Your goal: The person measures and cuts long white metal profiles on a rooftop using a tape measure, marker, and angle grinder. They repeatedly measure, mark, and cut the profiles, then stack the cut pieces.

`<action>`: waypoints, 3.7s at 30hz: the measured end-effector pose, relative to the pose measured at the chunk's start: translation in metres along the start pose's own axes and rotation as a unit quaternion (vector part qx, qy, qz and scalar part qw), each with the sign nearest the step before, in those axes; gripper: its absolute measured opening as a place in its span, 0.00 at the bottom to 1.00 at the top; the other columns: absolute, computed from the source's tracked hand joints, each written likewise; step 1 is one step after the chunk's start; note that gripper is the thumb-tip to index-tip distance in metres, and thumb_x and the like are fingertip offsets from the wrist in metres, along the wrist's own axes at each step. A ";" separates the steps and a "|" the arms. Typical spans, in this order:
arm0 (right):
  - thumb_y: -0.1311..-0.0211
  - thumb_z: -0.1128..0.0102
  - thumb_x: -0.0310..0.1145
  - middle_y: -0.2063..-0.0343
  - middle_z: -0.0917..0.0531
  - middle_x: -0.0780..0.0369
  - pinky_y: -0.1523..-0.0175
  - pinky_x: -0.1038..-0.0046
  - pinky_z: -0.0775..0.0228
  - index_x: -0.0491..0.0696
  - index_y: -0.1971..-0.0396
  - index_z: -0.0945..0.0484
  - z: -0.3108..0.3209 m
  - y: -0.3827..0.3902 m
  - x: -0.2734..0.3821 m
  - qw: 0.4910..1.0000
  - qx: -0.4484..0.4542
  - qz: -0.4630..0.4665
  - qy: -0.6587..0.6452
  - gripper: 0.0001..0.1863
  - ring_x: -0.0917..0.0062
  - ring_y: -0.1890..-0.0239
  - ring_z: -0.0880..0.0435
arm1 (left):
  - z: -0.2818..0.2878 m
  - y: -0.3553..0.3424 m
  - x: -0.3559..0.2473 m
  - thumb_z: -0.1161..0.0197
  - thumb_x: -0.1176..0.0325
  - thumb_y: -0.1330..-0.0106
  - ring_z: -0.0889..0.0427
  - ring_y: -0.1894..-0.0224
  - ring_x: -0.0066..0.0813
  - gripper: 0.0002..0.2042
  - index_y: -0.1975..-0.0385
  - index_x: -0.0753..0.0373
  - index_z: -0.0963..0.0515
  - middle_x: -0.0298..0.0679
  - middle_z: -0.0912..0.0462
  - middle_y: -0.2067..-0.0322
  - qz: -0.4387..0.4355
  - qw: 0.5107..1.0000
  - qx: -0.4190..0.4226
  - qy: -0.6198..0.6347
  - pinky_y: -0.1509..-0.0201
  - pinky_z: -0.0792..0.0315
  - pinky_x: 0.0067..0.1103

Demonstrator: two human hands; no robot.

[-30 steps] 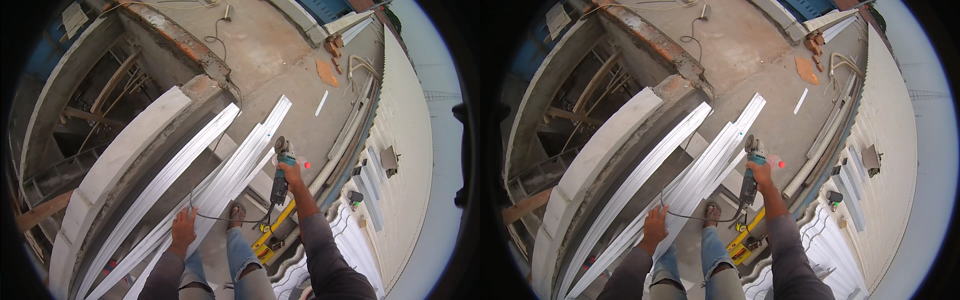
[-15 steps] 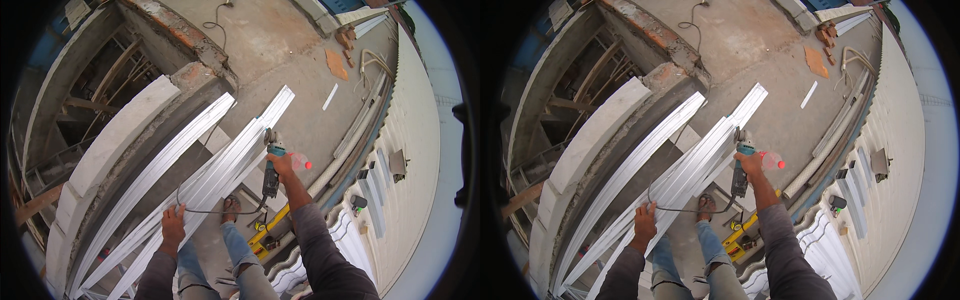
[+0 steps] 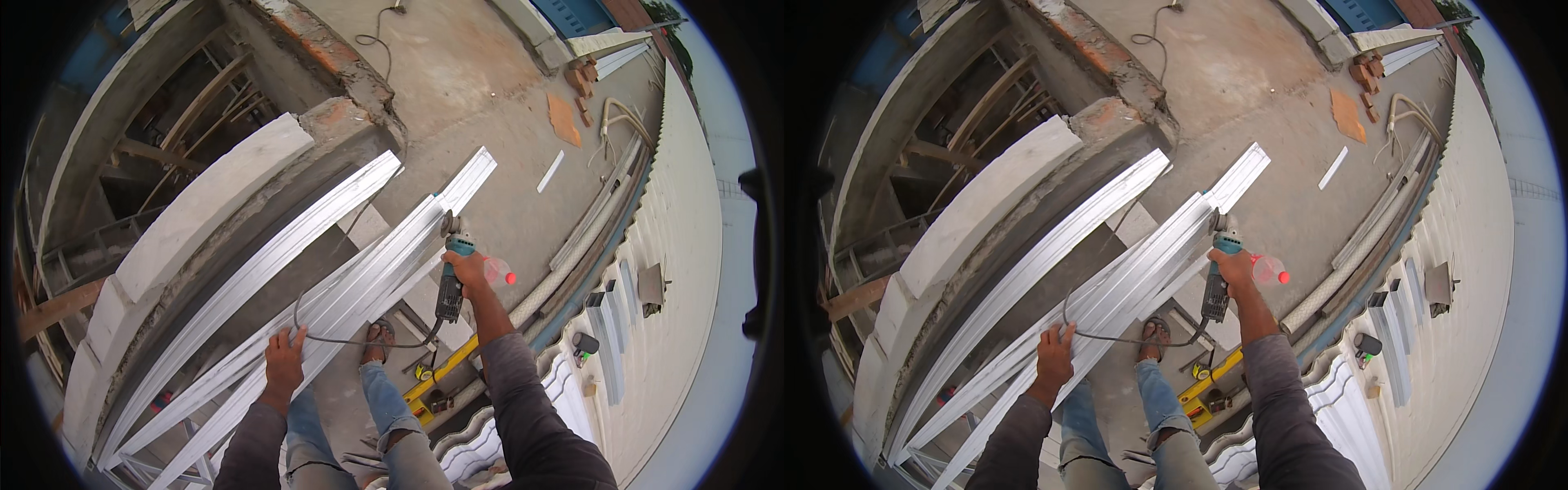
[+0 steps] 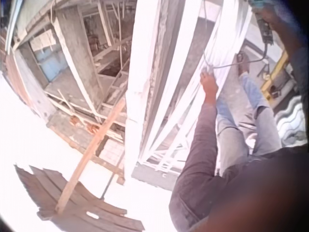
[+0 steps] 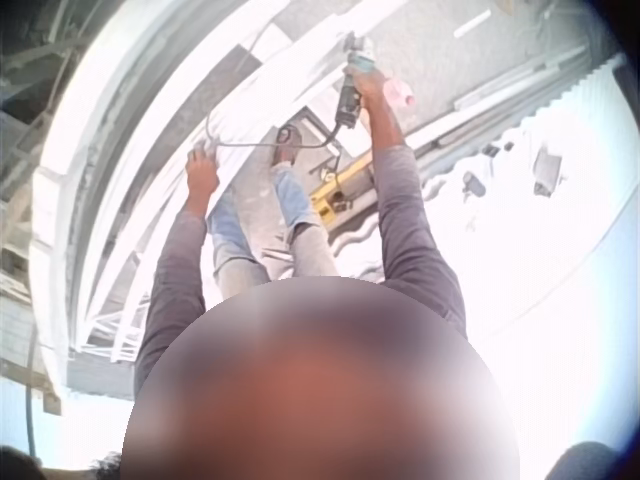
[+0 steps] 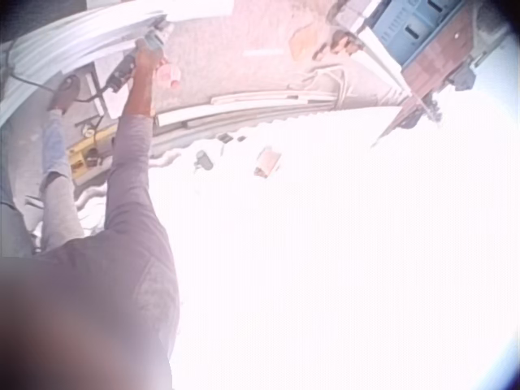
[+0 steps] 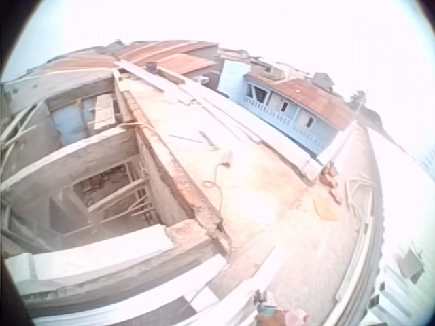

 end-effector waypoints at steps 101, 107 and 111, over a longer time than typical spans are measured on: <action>0.37 0.28 0.46 0.66 0.15 0.57 0.61 0.59 0.13 0.46 0.48 0.24 0.264 0.188 -0.198 0.813 -0.107 -0.158 -0.550 0.26 0.64 0.71 0.13 | 0.032 0.023 -0.478 0.29 0.52 0.32 0.15 0.53 0.59 0.24 0.54 0.70 0.22 0.60 0.16 0.61 -0.112 0.895 0.366 0.228 0.47 0.22 0.41; 0.40 0.23 0.48 0.61 0.14 0.57 0.58 0.62 0.14 0.46 0.47 0.22 0.231 0.031 -0.261 0.904 0.043 -0.171 -0.390 0.29 0.67 0.65 0.11 | 0.027 0.016 -0.331 0.22 0.59 0.41 0.28 0.34 0.57 0.37 0.35 0.69 0.30 0.56 0.25 0.38 -0.092 0.977 0.000 0.192 0.29 0.34 0.46; 0.43 0.20 0.46 0.66 0.15 0.56 0.63 0.64 0.15 0.44 0.48 0.22 0.209 -0.078 -0.298 0.894 0.091 -0.204 -0.388 0.30 0.68 0.68 0.12 | 0.022 0.022 -0.153 0.17 0.63 0.49 0.39 0.27 0.63 0.52 0.27 0.72 0.43 0.62 0.38 0.30 0.088 0.990 -0.111 -0.014 0.24 0.41 0.50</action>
Point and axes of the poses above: each hand's wrist, its own y-axis away from the middle knuckle, its own z-axis out of the back of the hand, x = y × z, the point moved 5 cm from there along -y, towards the middle knuckle
